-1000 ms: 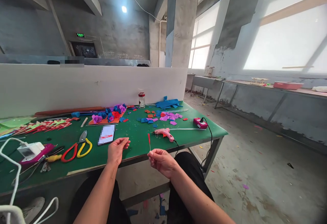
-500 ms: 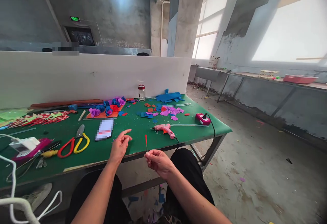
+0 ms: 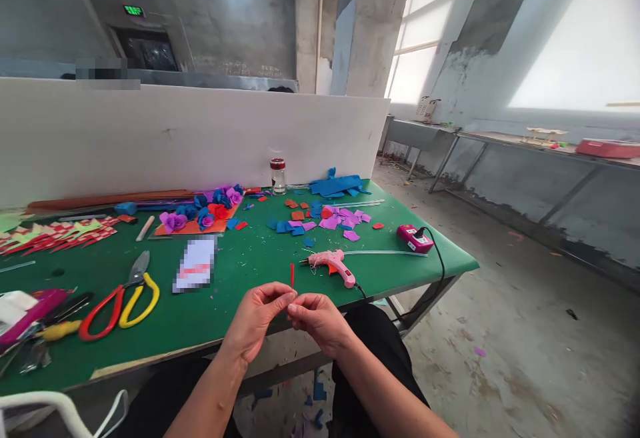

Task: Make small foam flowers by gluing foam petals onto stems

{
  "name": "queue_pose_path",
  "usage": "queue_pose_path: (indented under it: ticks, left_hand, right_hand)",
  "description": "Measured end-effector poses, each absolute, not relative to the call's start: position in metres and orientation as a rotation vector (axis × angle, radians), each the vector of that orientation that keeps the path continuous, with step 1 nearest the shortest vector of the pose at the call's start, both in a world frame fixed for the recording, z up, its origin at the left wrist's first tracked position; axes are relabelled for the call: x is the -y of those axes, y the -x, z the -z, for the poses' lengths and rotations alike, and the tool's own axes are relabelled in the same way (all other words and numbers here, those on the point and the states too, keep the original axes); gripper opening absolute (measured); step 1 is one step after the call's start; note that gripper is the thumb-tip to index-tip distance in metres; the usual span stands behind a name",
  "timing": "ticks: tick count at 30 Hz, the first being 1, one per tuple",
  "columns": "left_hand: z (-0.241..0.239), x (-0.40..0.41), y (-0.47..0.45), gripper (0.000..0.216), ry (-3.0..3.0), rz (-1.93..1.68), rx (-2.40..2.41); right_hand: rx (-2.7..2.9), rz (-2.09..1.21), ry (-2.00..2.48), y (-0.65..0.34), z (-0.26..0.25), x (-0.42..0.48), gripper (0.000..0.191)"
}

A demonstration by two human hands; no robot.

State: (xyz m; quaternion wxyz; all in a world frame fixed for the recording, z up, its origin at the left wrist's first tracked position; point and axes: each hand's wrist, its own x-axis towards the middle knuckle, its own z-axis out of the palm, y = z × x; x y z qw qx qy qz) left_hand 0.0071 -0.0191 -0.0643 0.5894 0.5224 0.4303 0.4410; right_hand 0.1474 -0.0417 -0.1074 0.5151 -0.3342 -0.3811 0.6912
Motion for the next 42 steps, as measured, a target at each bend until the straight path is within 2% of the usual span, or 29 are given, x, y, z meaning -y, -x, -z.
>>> queue_pose_path:
  ticks: [2,6,8,12,16,19,24,31,42]
  left_hand:
    - [0.061,0.005,-0.006,0.025,-1.260,-1.080,-1.002]
    - [0.063,-0.029,0.002,0.024,-1.347,-1.240,-1.057]
    - [0.071,-0.040,0.008,0.026,-1.355,-1.298,-1.093]
    - [0.093,-0.042,0.017,0.027,-1.380,-1.332,-1.191]
    - [0.100,-0.035,0.019,0.027,-1.379,-1.333,-1.201]
    - [0.097,-0.033,0.019,0.028,-1.367,-1.343,-1.198]
    - [0.098,-0.036,0.020,0.029,-1.369,-1.305,-1.213]
    - [0.099,-0.036,0.023,0.029,-1.333,-1.311,-1.195]
    - [0.092,-0.033,0.018,0.028,-1.287,-1.335,-1.162]
  right_hand:
    - [1.068,-1.460,0.955,-0.164,0.100,0.041,0.034]
    - [1.288,-0.639,1.413,-0.225,0.088,0.034,0.032]
    - [1.367,-0.455,1.581,-0.253,0.087,0.028,0.031]
    - [1.593,-0.299,1.867,-0.269,0.091,0.018,0.026]
    - [1.682,-0.195,2.137,-0.250,0.092,0.009,0.012]
    - [1.718,-0.142,2.237,-0.239,0.090,0.003,0.015]
    - [1.740,-0.016,2.246,-0.230,0.090,-0.003,0.016]
    - [1.631,0.130,2.132,-0.216,0.082,0.012,0.005]
    - [1.546,0.239,2.062,-0.213,0.040,0.049,0.010]
